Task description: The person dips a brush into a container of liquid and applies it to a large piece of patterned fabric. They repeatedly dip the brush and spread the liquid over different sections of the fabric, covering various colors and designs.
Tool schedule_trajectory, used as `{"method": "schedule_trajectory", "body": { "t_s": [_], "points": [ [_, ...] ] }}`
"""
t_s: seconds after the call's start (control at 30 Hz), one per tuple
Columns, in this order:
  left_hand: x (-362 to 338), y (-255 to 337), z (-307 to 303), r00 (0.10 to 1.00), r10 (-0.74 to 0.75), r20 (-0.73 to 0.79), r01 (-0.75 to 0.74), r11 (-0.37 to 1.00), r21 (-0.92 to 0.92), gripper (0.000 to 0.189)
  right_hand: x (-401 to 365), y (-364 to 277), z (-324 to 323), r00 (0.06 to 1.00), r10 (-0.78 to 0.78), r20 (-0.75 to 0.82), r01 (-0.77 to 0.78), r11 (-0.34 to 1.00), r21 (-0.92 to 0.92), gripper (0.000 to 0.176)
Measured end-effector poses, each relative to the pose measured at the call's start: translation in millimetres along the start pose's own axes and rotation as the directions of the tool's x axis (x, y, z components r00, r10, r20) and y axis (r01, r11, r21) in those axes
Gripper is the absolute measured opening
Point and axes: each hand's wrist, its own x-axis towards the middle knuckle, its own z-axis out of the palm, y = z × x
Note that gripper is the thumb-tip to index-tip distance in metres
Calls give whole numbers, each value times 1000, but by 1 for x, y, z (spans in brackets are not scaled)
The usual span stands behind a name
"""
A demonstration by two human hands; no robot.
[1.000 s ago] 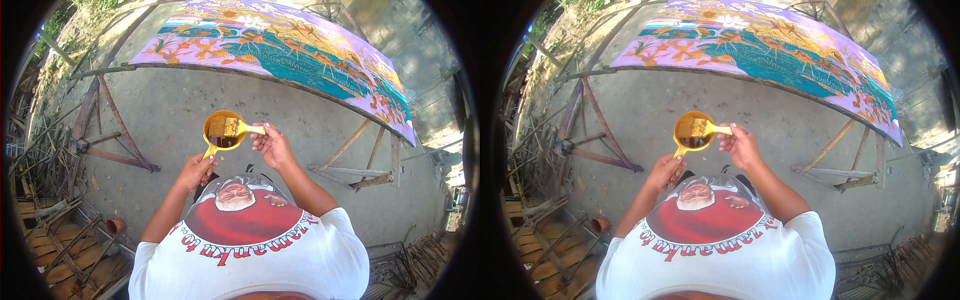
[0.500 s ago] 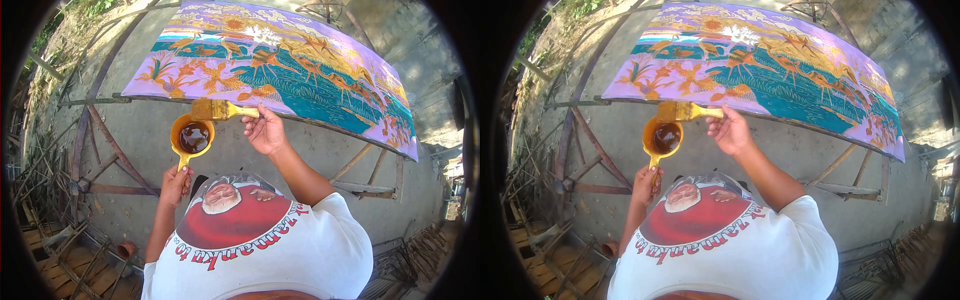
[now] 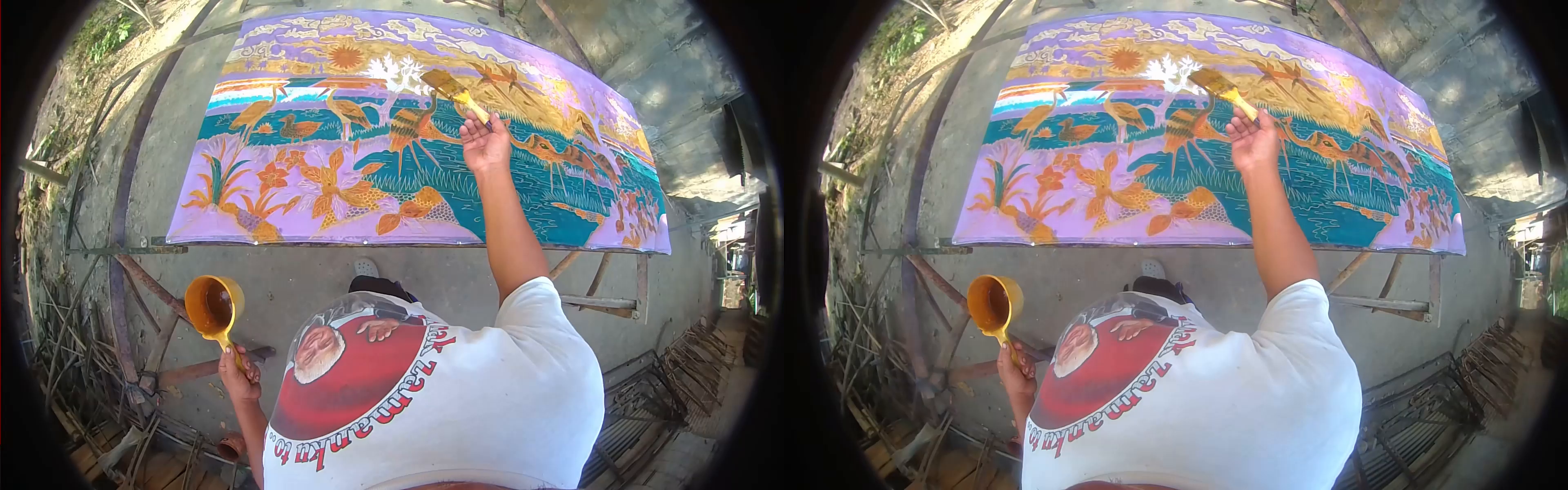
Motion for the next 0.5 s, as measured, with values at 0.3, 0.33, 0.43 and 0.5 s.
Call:
{"method": "schedule_trajectory", "body": {
  "t_s": [0.3, 0.33, 0.43, 0.5],
  "points": [
    [6, 3, 14, 958, -32, -284, -56, 954, -296, 36, 195, 71, -14, 971, 75, -225, -99, 991, -95, 32],
    [5, 4, 13, 956, -35, -290, -52, 956, -289, 36, 205, 82, -13, 965, 89, -245, -119, 987, -111, 33],
    [6, 1, 11, 948, -59, -311, -55, 937, -346, 35, 226, 113, -4, 957, 96, -275, -142, 978, -151, 31],
    [9, 5, 11, 945, -109, -307, -21, 921, -390, 35, 231, 123, 1, 958, 119, -261, -158, 978, -135, 33]
  ]
}}
